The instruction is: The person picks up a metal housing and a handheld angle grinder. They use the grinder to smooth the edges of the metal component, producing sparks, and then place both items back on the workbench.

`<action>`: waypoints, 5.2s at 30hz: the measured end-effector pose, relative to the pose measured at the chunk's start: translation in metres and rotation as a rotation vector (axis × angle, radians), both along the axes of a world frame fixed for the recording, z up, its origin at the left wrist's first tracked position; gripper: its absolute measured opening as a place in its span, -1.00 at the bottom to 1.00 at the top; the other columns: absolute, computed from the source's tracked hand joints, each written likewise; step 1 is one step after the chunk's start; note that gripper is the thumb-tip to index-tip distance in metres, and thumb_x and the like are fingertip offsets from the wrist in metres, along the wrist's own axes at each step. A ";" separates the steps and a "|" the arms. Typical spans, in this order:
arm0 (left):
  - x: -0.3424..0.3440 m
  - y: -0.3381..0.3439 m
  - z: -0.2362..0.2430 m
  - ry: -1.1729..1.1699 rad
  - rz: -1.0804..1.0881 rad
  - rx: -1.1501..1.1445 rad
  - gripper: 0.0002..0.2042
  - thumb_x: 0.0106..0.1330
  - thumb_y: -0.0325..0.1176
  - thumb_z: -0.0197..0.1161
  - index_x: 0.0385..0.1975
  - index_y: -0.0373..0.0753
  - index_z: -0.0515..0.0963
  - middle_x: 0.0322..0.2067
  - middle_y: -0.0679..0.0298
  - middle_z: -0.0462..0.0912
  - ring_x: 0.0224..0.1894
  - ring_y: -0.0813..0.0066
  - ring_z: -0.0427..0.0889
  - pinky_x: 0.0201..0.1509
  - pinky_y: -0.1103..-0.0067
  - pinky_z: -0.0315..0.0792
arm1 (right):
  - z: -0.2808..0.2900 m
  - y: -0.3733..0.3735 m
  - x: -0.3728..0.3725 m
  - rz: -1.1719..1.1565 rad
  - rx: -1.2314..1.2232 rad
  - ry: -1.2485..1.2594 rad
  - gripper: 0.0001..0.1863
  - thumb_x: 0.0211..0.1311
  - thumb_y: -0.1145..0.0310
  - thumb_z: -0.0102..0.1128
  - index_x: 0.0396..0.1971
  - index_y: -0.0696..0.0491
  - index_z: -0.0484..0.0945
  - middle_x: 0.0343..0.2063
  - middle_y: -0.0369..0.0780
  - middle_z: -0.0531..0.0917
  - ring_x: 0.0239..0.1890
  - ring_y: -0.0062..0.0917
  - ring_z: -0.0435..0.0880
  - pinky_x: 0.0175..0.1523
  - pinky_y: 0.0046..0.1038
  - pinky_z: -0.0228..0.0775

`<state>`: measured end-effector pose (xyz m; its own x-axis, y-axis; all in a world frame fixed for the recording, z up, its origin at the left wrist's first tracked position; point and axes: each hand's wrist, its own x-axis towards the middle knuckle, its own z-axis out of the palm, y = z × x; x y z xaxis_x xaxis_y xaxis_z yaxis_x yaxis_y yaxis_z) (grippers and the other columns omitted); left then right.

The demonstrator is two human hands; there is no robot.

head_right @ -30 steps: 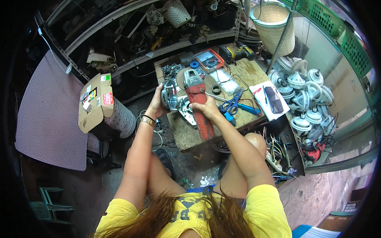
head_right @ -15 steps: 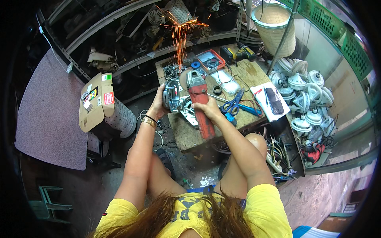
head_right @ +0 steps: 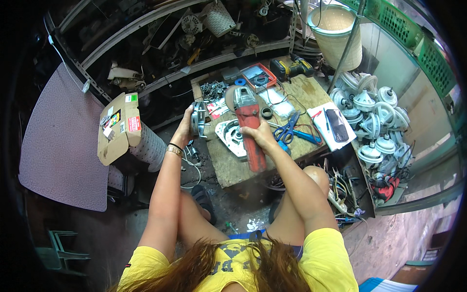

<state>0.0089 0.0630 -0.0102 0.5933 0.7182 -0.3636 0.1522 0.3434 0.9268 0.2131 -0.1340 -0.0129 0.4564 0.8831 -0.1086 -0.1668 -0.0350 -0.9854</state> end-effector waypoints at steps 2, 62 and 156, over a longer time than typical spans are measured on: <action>0.006 -0.008 -0.002 -0.010 0.017 -0.055 -0.25 0.11 0.50 -0.09 0.02 -0.02 0.53 0.01 0.21 0.58 -0.04 0.38 0.52 0.14 0.25 0.31 | -0.001 0.001 0.000 0.026 -0.017 0.002 -0.39 -0.16 0.33 0.48 -0.05 0.17 0.44 -0.33 -0.23 0.63 -0.38 -0.55 0.61 -0.22 -0.45 0.52; 0.019 -0.014 -0.024 -0.153 0.045 0.005 -0.36 0.34 0.17 -0.03 0.25 -0.20 0.30 0.07 0.21 0.49 0.07 0.47 0.49 0.14 0.49 0.37 | -0.009 0.014 -0.016 0.046 0.026 0.003 -0.44 -0.17 0.33 0.49 -0.11 0.18 0.49 -0.29 -0.21 0.63 -0.31 -0.53 0.63 -0.20 -0.45 0.51; 0.025 -0.023 -0.030 -0.102 0.000 -0.131 -0.25 0.21 0.45 -0.23 0.09 -0.06 0.45 -0.02 0.23 0.58 0.03 0.34 0.54 0.17 0.14 0.32 | -0.019 0.022 -0.021 0.051 -0.043 -0.039 -0.47 -0.16 0.34 0.49 -0.13 0.16 0.51 -0.32 -0.22 0.64 -0.37 -0.54 0.62 -0.21 -0.45 0.52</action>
<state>0.0343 0.0399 -0.0398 0.6320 0.6685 -0.3921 0.0594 0.4626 0.8845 0.1925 -0.1118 -0.0316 0.4158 0.9001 -0.1299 -0.1254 -0.0847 -0.9885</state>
